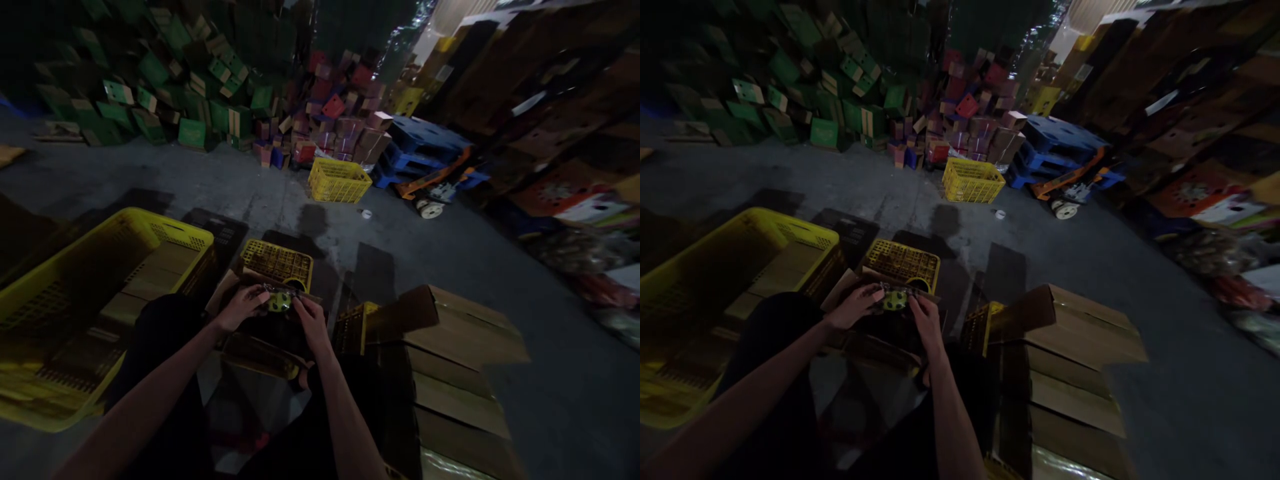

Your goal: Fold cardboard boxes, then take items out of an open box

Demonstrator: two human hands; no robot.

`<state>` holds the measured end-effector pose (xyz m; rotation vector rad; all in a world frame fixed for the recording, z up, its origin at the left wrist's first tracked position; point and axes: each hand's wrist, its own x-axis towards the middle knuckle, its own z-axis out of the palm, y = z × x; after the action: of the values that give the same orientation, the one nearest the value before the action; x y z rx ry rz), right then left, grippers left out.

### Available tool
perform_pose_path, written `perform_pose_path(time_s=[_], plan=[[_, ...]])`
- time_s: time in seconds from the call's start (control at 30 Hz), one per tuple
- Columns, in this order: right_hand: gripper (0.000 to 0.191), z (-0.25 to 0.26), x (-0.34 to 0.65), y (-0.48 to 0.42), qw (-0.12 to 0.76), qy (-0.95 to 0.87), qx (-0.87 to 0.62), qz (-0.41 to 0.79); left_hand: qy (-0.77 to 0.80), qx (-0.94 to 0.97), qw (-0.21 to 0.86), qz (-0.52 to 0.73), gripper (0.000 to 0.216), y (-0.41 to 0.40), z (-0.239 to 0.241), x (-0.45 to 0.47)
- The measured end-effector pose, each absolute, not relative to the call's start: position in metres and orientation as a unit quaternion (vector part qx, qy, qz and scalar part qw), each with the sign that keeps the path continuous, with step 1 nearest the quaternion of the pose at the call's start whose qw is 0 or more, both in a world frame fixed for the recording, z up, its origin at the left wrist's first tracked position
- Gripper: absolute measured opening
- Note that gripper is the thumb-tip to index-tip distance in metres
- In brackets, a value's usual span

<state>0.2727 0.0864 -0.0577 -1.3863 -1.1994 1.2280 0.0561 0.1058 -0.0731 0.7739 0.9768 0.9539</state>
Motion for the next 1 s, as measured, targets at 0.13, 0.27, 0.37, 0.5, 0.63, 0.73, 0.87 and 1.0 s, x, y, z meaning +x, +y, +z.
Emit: perform_pose_path(time_s=[0.13, 0.27, 0.37, 0.5, 0.63, 0.73, 0.87, 1.0], plan=[[0.042, -0.0599, 0.2731, 0.0874, 0.438, -0.519, -0.568, 0.466, 0.417, 0.369, 0.722, 0.411, 0.055, 0.1054, -0.0709, 0.0556], [0.044, -0.0586, 0.2723, 0.0885, 0.444, -0.527, -0.571, 0.447, 0.432, 0.361, 0.716, 0.412, 0.056, 0.1061, -0.072, 0.0538], [0.046, -0.0577, 0.2716, 0.0893, 0.462, -0.526, -0.56, 0.444, 0.434, 0.361, 0.714, 0.414, 0.055, 0.1061, -0.0722, 0.0534], [0.039, -0.0574, 0.2723, 0.0897, 0.466, -0.543, -0.562, 0.414, 0.43, 0.354, 0.718, 0.418, 0.056, 0.1056, -0.0683, 0.0537], [0.038, -0.0566, 0.274, 0.0885, 0.471, -0.539, -0.569, 0.405, 0.425, 0.344, 0.724, 0.42, 0.057, 0.1057, -0.0648, 0.0535], [0.038, -0.0554, 0.2745, 0.0875, 0.474, -0.542, -0.572, 0.392, 0.439, 0.336, 0.718, 0.422, 0.055, 0.1057, -0.0664, 0.053], [0.036, -0.0541, 0.2744, 0.0876, 0.476, -0.542, -0.585, 0.372, 0.461, 0.354, 0.697, 0.421, 0.049, 0.1059, -0.0692, 0.0518], [0.031, -0.0533, 0.2753, 0.0889, 0.48, -0.535, -0.588, 0.371, 0.479, 0.415, 0.637, 0.439, 0.042, 0.1076, -0.0686, 0.0508]])
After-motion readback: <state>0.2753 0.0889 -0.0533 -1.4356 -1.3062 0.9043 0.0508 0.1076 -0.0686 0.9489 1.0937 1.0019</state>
